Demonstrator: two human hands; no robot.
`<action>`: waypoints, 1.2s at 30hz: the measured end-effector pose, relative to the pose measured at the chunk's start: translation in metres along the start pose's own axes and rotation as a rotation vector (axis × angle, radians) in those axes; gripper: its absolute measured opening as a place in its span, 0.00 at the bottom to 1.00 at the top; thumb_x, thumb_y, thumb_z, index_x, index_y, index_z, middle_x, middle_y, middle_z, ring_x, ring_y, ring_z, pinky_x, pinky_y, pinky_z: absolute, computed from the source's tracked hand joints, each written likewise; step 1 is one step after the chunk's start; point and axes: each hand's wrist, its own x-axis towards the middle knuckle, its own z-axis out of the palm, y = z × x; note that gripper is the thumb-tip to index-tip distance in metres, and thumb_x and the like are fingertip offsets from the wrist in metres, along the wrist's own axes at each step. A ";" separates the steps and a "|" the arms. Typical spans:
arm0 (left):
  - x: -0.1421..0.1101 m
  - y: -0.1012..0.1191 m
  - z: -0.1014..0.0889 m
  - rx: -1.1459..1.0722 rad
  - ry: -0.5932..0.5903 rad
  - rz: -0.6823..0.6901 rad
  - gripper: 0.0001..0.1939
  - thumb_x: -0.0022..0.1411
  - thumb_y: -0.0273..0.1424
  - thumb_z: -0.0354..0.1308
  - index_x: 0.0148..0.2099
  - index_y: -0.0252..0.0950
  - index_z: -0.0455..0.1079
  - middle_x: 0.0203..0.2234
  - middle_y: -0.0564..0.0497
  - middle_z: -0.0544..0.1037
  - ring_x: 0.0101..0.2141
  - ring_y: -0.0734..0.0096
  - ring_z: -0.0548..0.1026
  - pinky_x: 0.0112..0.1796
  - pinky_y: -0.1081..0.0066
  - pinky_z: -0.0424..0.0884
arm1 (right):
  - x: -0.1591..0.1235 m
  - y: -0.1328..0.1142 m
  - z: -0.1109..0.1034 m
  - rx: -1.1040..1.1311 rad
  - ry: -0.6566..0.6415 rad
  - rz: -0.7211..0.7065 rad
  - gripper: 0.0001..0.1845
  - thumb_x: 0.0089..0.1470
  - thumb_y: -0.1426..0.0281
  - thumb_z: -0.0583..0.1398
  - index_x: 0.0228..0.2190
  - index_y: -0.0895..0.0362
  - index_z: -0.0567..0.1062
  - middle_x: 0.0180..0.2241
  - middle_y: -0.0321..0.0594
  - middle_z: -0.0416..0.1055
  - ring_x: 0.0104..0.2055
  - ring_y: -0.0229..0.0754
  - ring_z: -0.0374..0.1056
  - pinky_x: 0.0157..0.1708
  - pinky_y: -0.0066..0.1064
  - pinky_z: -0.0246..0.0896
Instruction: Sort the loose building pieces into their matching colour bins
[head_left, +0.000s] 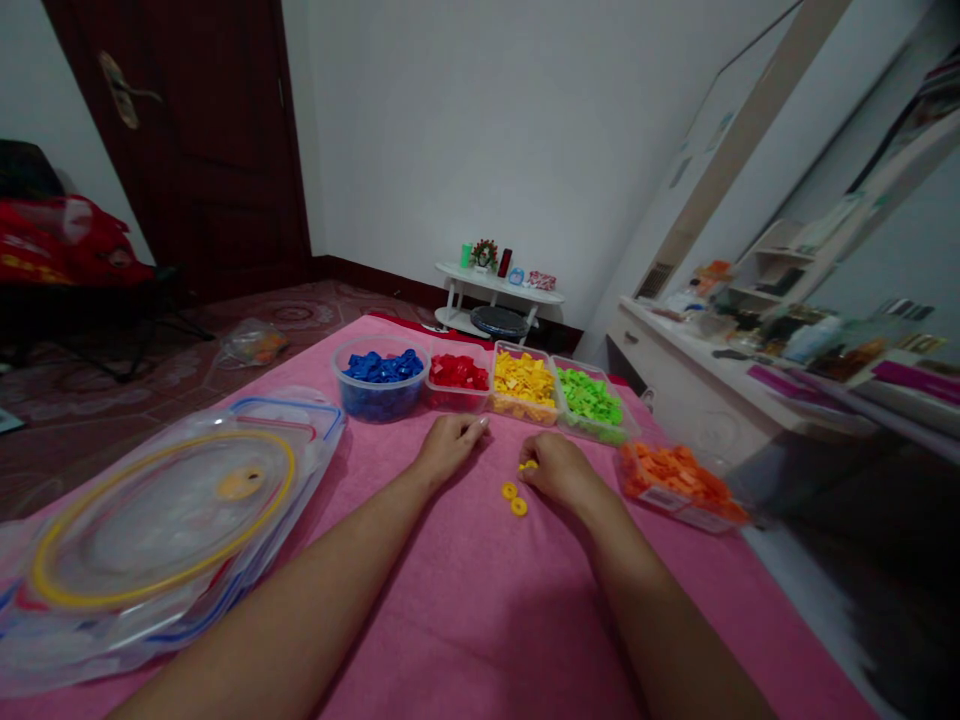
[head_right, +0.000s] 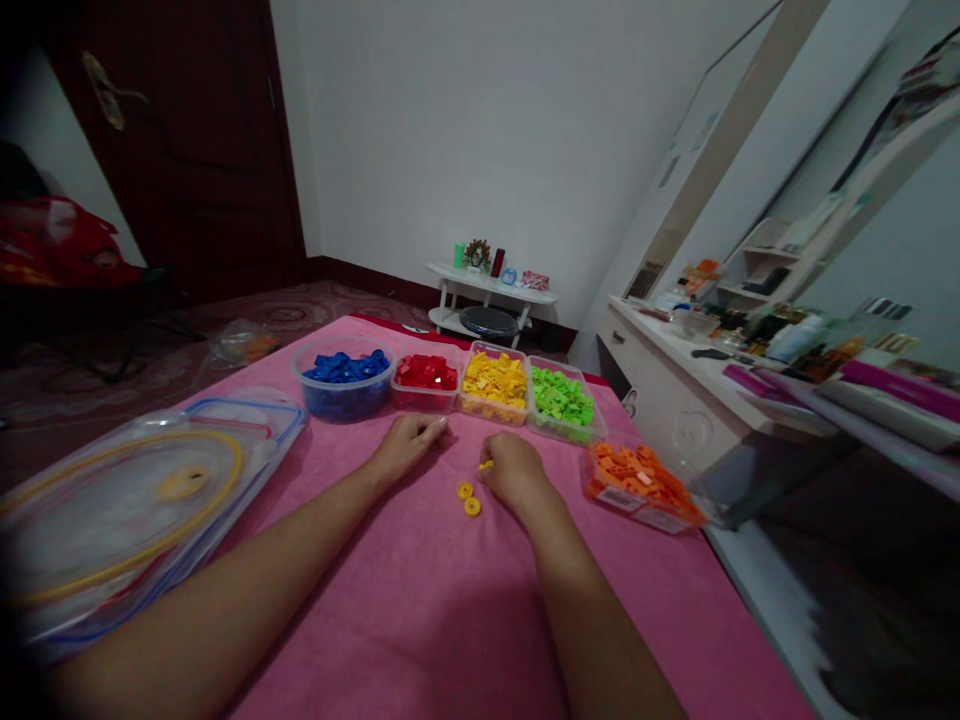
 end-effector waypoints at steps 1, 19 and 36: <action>0.000 0.000 0.000 -0.003 0.001 -0.002 0.27 0.61 0.47 0.45 0.33 0.31 0.76 0.27 0.45 0.79 0.30 0.66 0.75 0.31 0.71 0.67 | 0.000 -0.001 0.000 0.020 0.004 -0.008 0.05 0.41 0.72 0.62 0.26 0.58 0.76 0.30 0.41 0.74 0.32 0.38 0.66 0.29 0.26 0.51; -0.001 0.001 0.000 0.006 0.007 0.016 0.27 0.61 0.47 0.45 0.32 0.31 0.76 0.26 0.46 0.79 0.28 0.67 0.75 0.29 0.73 0.65 | -0.023 -0.044 -0.008 -0.091 -0.065 -0.146 0.11 0.43 0.76 0.57 0.30 0.55 0.77 0.32 0.42 0.75 0.34 0.42 0.69 0.29 0.28 0.51; 0.001 -0.002 0.001 0.052 -0.003 0.035 0.27 0.63 0.47 0.43 0.32 0.32 0.76 0.26 0.47 0.79 0.28 0.68 0.74 0.30 0.72 0.65 | 0.080 0.002 -0.051 0.298 0.450 0.021 0.20 0.48 0.68 0.62 0.44 0.61 0.73 0.37 0.43 0.75 0.32 0.37 0.70 0.33 0.27 0.61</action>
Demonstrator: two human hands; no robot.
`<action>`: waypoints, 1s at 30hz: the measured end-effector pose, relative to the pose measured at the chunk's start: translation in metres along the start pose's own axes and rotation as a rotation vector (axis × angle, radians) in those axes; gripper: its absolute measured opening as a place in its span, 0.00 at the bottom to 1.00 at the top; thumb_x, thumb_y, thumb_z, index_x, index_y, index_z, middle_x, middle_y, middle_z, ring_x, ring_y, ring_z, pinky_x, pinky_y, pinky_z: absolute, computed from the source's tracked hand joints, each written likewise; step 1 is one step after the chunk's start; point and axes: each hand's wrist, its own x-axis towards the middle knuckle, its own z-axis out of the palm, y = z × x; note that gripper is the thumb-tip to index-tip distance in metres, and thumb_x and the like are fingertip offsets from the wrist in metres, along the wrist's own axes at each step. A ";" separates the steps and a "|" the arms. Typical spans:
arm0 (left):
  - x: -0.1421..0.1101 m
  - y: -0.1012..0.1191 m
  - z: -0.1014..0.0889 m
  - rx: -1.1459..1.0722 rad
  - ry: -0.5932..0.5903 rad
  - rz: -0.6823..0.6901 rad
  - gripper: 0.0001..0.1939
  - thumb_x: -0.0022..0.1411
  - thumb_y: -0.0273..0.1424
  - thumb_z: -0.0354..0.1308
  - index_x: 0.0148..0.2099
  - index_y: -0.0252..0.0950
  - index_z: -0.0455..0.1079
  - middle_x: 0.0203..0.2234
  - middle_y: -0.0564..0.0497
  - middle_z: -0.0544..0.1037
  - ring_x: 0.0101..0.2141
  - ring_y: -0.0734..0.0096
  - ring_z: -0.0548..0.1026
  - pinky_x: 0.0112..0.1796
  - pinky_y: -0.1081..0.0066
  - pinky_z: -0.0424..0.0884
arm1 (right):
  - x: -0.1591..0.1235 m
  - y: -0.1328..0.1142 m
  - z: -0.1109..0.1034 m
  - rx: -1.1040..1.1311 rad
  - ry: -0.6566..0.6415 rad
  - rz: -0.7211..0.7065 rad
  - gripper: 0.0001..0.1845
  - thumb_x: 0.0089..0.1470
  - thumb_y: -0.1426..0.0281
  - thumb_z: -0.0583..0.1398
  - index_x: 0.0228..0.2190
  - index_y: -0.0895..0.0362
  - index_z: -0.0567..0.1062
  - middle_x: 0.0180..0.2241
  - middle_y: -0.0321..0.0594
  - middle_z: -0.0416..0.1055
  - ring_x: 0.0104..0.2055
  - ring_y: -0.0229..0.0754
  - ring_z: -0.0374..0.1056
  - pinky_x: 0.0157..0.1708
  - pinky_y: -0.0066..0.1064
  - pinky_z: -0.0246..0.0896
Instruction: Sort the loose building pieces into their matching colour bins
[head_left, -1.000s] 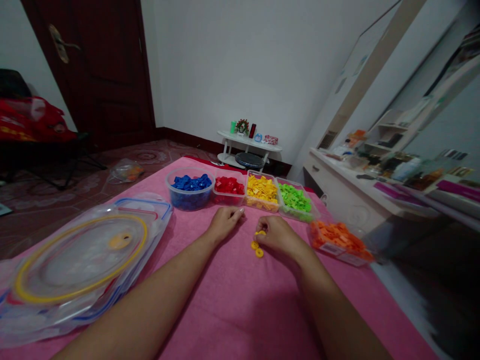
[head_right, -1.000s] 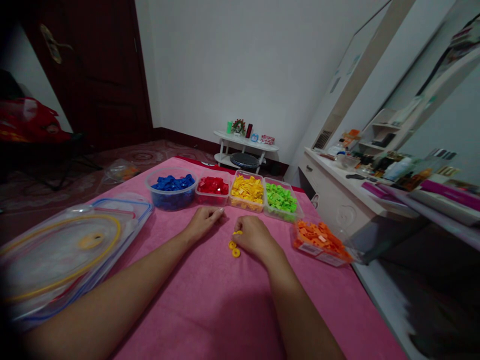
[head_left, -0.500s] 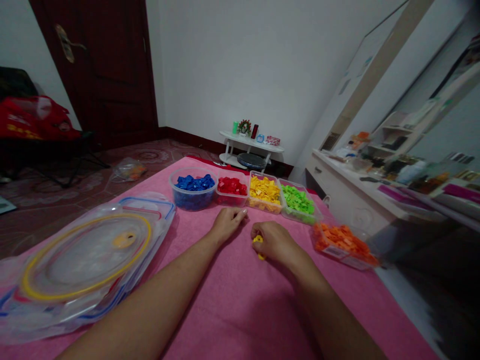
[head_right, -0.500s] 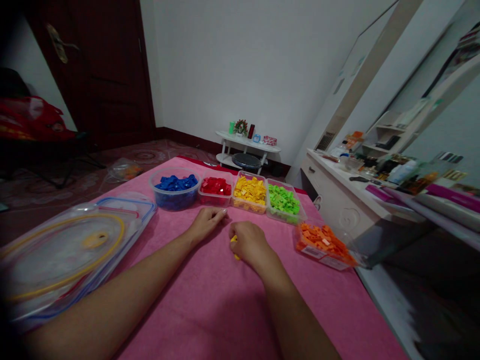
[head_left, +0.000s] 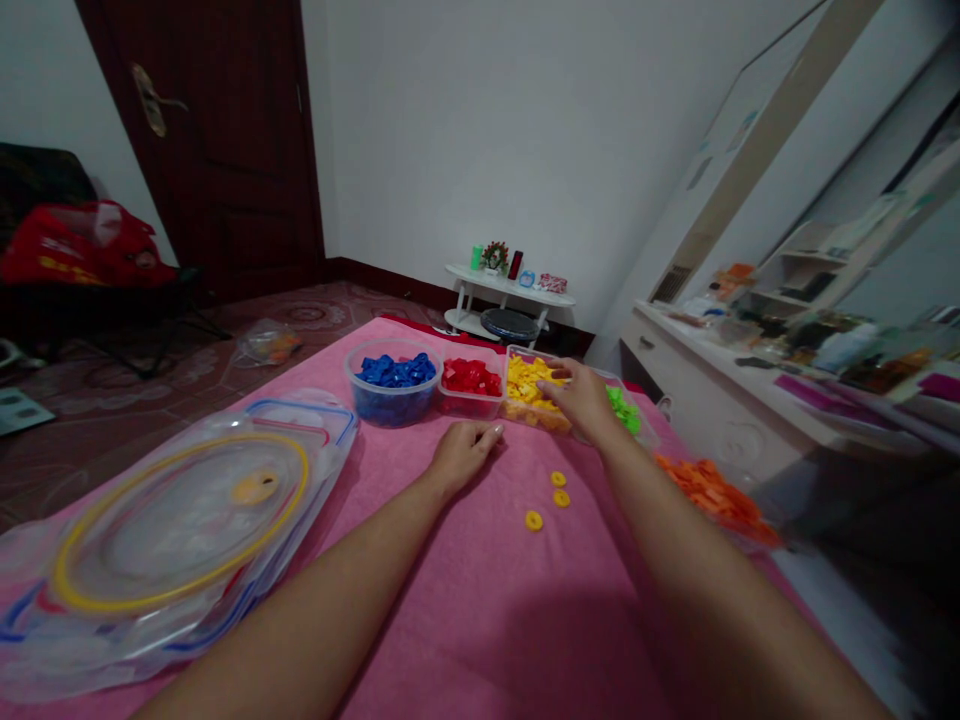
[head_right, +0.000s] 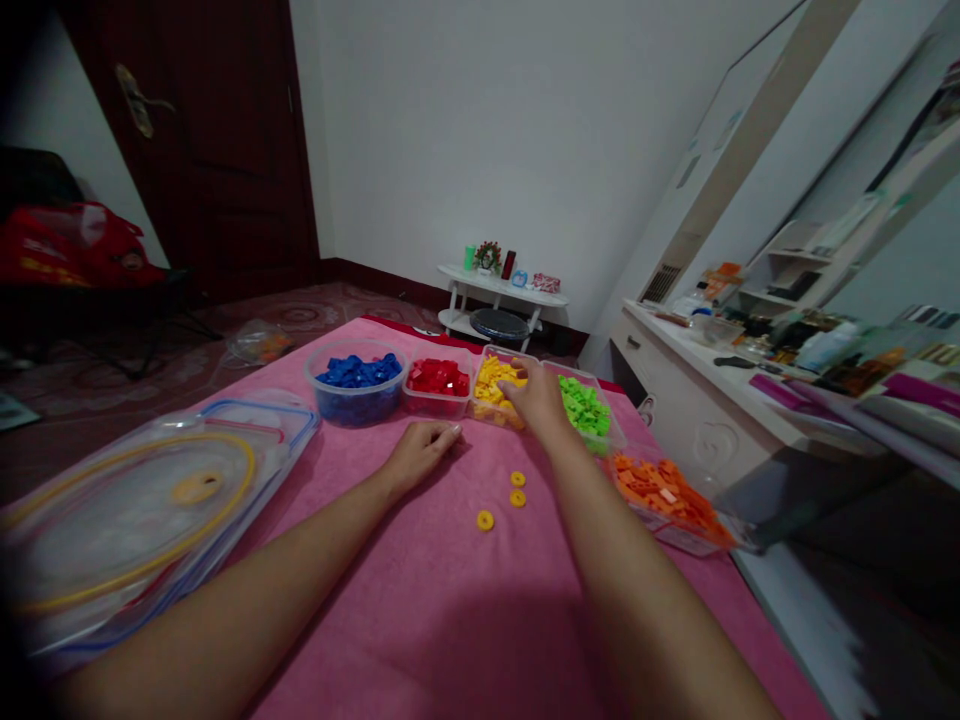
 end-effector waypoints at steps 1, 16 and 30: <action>0.000 0.000 0.000 -0.005 -0.002 0.000 0.27 0.63 0.46 0.43 0.32 0.32 0.76 0.26 0.47 0.79 0.28 0.68 0.74 0.30 0.72 0.65 | -0.003 0.001 0.000 -0.020 0.000 -0.018 0.17 0.48 0.68 0.61 0.42 0.60 0.74 0.37 0.43 0.75 0.33 0.38 0.70 0.34 0.28 0.61; 0.001 -0.001 0.001 0.034 0.005 -0.016 0.27 0.62 0.47 0.44 0.32 0.32 0.76 0.25 0.48 0.78 0.27 0.69 0.74 0.29 0.73 0.64 | -0.088 0.022 -0.006 -0.303 -0.373 0.112 0.05 0.47 0.70 0.58 0.28 0.55 0.75 0.29 0.38 0.73 0.29 0.36 0.65 0.25 0.26 0.46; 0.000 0.000 0.000 -0.010 -0.003 0.010 0.27 0.63 0.46 0.44 0.31 0.31 0.76 0.25 0.47 0.79 0.28 0.69 0.74 0.29 0.74 0.65 | -0.102 0.008 -0.020 -0.109 -0.657 -0.087 0.04 0.40 0.72 0.61 0.25 0.57 0.74 0.25 0.36 0.70 0.25 0.34 0.60 0.23 0.25 0.46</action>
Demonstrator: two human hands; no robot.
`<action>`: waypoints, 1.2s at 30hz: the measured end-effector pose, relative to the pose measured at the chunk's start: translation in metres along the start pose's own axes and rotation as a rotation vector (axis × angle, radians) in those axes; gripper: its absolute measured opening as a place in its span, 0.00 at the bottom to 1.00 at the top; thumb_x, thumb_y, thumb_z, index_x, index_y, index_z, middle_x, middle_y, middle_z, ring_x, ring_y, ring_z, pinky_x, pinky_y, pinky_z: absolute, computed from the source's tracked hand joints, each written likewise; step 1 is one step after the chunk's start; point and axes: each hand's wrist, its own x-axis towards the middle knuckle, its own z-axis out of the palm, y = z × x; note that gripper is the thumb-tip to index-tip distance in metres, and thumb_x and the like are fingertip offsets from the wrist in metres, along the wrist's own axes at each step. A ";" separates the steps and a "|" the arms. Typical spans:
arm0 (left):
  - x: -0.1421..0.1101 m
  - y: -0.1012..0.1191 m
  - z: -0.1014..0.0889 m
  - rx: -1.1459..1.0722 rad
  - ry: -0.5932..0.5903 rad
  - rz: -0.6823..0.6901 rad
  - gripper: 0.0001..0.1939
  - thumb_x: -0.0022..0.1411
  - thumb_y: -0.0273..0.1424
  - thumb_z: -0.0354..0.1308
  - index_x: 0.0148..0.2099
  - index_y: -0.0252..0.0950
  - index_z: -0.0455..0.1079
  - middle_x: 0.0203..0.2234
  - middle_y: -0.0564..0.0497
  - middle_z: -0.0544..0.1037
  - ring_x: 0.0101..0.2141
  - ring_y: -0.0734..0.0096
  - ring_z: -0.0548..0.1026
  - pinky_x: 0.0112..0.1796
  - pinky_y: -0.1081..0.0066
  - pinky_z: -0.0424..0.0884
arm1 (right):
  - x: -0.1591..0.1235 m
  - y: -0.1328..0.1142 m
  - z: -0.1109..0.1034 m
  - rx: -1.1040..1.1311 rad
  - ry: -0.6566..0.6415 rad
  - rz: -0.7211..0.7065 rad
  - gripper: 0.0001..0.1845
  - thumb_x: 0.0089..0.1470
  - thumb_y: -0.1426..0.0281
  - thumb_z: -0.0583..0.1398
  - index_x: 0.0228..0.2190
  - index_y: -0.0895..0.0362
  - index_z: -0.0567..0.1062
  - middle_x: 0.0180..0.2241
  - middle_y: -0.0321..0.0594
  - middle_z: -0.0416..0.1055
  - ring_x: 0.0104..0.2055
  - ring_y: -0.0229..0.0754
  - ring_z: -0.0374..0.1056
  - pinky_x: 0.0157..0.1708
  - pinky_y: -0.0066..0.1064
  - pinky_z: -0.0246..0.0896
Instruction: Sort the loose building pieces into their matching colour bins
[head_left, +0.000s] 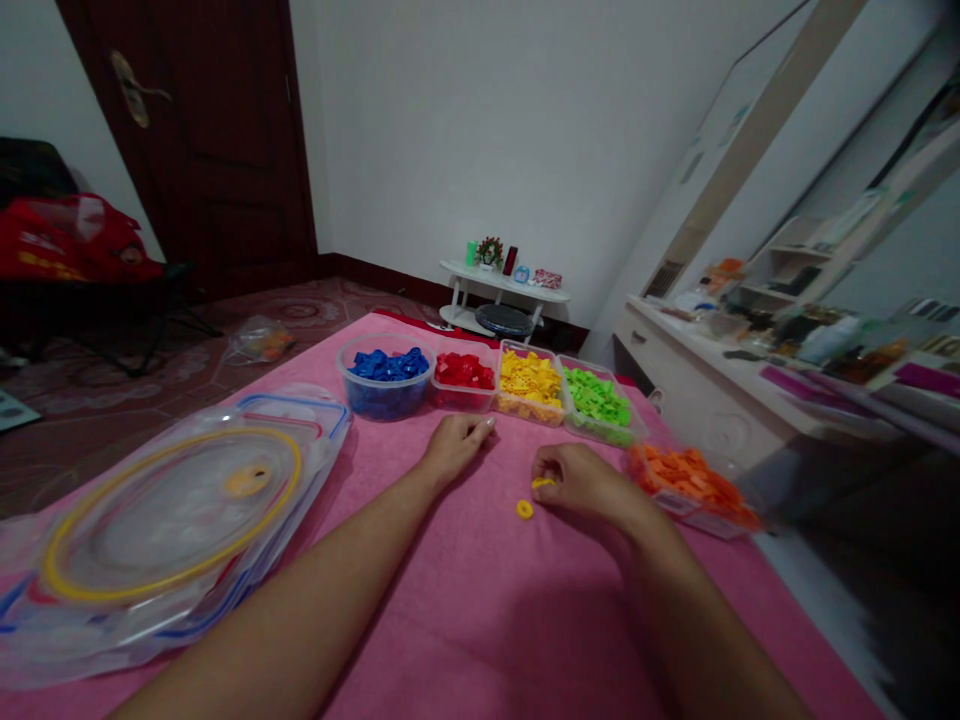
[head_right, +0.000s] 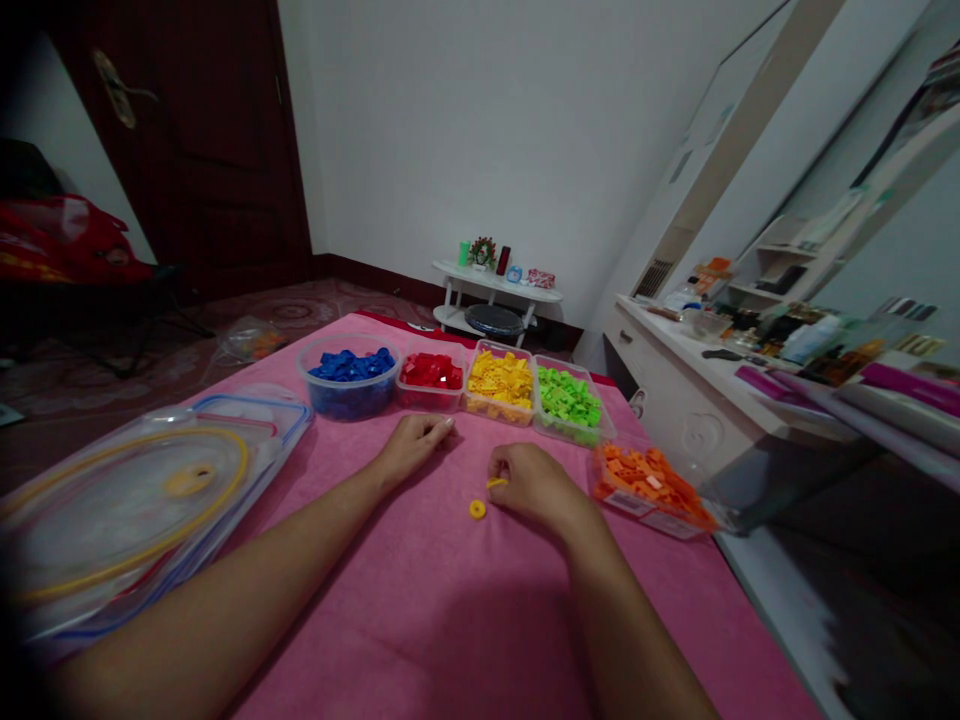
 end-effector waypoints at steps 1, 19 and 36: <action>0.000 0.000 0.000 -0.008 0.000 0.001 0.27 0.63 0.46 0.44 0.31 0.31 0.76 0.25 0.47 0.79 0.28 0.69 0.74 0.29 0.74 0.65 | 0.000 -0.004 0.000 0.024 0.004 -0.036 0.05 0.41 0.71 0.60 0.26 0.57 0.74 0.25 0.36 0.70 0.25 0.34 0.60 0.24 0.25 0.46; -0.001 -0.002 0.001 -0.015 0.003 -0.017 0.27 0.62 0.47 0.45 0.32 0.31 0.76 0.26 0.47 0.79 0.28 0.68 0.74 0.29 0.73 0.66 | -0.011 -0.038 0.018 -0.060 -0.013 -0.065 0.05 0.41 0.73 0.62 0.26 0.56 0.75 0.28 0.38 0.72 0.29 0.36 0.63 0.28 0.26 0.48; -0.001 0.001 0.000 0.049 0.011 -0.012 0.27 0.62 0.46 0.44 0.31 0.31 0.76 0.25 0.48 0.78 0.27 0.70 0.73 0.28 0.74 0.64 | -0.002 -0.023 0.019 0.386 -0.234 -0.031 0.04 0.43 0.75 0.55 0.23 0.59 0.71 0.17 0.34 0.67 0.19 0.33 0.64 0.20 0.22 0.53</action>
